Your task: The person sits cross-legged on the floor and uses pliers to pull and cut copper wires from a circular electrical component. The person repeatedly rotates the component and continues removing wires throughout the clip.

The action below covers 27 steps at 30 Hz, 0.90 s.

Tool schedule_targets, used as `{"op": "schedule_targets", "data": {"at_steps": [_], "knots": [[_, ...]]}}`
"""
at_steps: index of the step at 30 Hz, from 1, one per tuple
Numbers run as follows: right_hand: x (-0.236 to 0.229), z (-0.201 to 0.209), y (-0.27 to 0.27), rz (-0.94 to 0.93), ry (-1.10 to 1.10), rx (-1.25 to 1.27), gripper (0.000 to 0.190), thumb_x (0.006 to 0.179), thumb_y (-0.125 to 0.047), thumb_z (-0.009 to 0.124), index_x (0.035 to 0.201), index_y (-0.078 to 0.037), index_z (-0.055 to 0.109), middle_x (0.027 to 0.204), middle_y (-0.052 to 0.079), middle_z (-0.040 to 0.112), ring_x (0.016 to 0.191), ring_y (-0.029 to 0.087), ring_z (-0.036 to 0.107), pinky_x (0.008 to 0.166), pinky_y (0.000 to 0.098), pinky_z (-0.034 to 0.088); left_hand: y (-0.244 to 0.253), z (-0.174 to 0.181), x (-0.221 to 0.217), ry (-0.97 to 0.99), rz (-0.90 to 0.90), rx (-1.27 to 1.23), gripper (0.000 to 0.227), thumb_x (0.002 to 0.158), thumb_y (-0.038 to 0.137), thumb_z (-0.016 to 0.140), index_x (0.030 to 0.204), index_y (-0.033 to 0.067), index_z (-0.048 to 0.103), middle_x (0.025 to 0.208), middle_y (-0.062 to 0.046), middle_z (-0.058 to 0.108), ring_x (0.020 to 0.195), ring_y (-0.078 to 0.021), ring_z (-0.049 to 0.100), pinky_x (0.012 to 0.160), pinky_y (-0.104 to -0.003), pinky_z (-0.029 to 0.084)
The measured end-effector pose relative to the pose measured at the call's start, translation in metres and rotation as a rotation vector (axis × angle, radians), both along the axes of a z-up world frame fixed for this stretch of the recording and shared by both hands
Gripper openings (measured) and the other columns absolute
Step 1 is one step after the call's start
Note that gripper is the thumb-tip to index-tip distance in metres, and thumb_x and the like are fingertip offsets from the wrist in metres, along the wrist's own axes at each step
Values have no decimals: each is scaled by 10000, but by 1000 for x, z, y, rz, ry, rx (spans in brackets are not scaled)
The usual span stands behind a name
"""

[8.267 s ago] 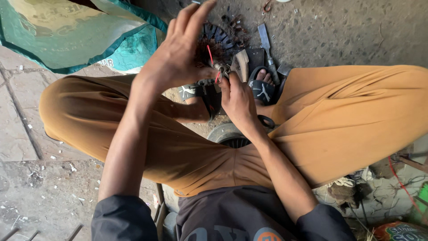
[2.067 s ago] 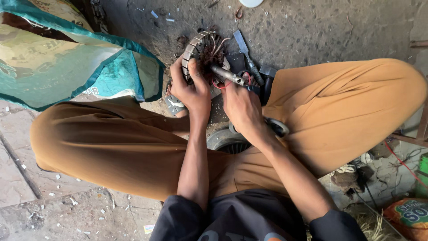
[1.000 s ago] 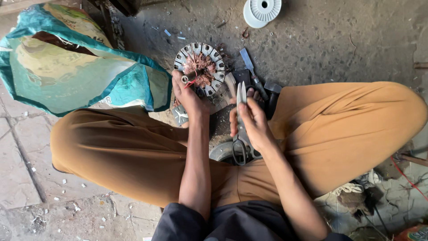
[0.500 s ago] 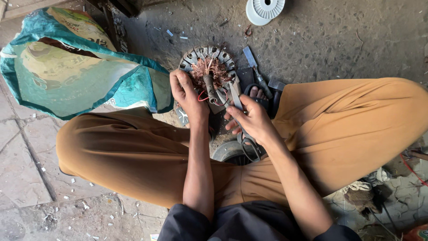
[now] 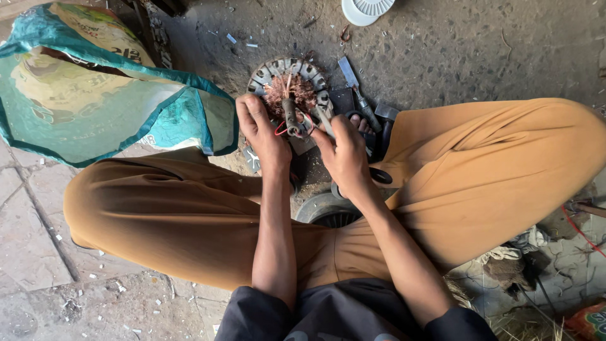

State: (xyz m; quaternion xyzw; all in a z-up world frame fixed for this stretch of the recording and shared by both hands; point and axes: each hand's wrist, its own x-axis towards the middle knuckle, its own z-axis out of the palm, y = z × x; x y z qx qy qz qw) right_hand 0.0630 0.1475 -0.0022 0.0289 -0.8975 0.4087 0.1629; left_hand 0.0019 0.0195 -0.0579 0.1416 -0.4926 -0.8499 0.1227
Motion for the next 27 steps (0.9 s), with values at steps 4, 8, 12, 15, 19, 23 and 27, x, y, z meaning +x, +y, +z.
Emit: {"op": "schedule_targets", "data": {"at_steps": [4, 8, 12, 15, 19, 23, 27], "knots": [[8, -1, 3, -73, -12, -199, 197, 1077, -130, 658, 1028, -47, 486, 852, 78, 588, 682, 195, 602, 577, 328, 483, 9, -12, 9, -225, 16, 292, 262, 1064, 348, 518, 1029, 89, 545, 929, 1, 516, 858, -115, 488, 769, -306, 437], [14, -5, 16, -168, -462, -946, 149, 1065, -164, 600, 1029, -44, 519, 816, 37, 568, 566, 107, 581, 459, 282, 443, 4, -17, 2, -481, 64, 324, 445, 1010, 484, 649, 1194, 84, 586, 1055, -37, 564, 1010, -198, 559, 867, -436, 486], [28, -4, 28, -65, -685, -973, 171, 1081, -187, 592, 1096, -30, 525, 772, 100, 591, 569, 127, 577, 485, 291, 493, -7, -3, -4, -405, -83, 676, 521, 893, 519, 661, 1235, 128, 622, 1178, -93, 658, 1118, -283, 652, 961, -549, 545], [36, 6, 35, -35, -762, -1127, 166, 1031, -176, 546, 1138, -52, 522, 956, 35, 647, 699, 140, 702, 618, 308, 621, -13, 17, -4, -280, -134, 582, 484, 966, 480, 634, 1237, 80, 628, 1172, -100, 672, 1090, -265, 662, 923, -502, 567], [33, 14, 26, 86, -844, -1038, 167, 1044, -173, 569, 1149, -55, 515, 869, 80, 650, 660, 150, 684, 589, 314, 606, -6, 36, -1, -92, -51, 444, 347, 1060, 386, 606, 1204, 70, 613, 1138, -65, 666, 1029, -201, 658, 883, -403, 571], [25, 15, 17, 88, -924, -985, 153, 1042, -184, 578, 1094, -50, 524, 855, 77, 652, 606, 149, 664, 510, 304, 562, 3, 42, 3, 54, -59, 466, 302, 1206, 327, 602, 1124, 38, 565, 1040, -31, 608, 973, -142, 587, 872, -367, 541], [17, 16, 15, 39, -945, -999, 131, 1024, -181, 588, 1063, -65, 540, 817, 66, 648, 582, 142, 654, 464, 288, 520, 4, 52, 8, -47, -77, 463, 279, 1090, 350, 574, 1158, 80, 569, 1083, -40, 649, 945, -152, 623, 802, -345, 544]]}}
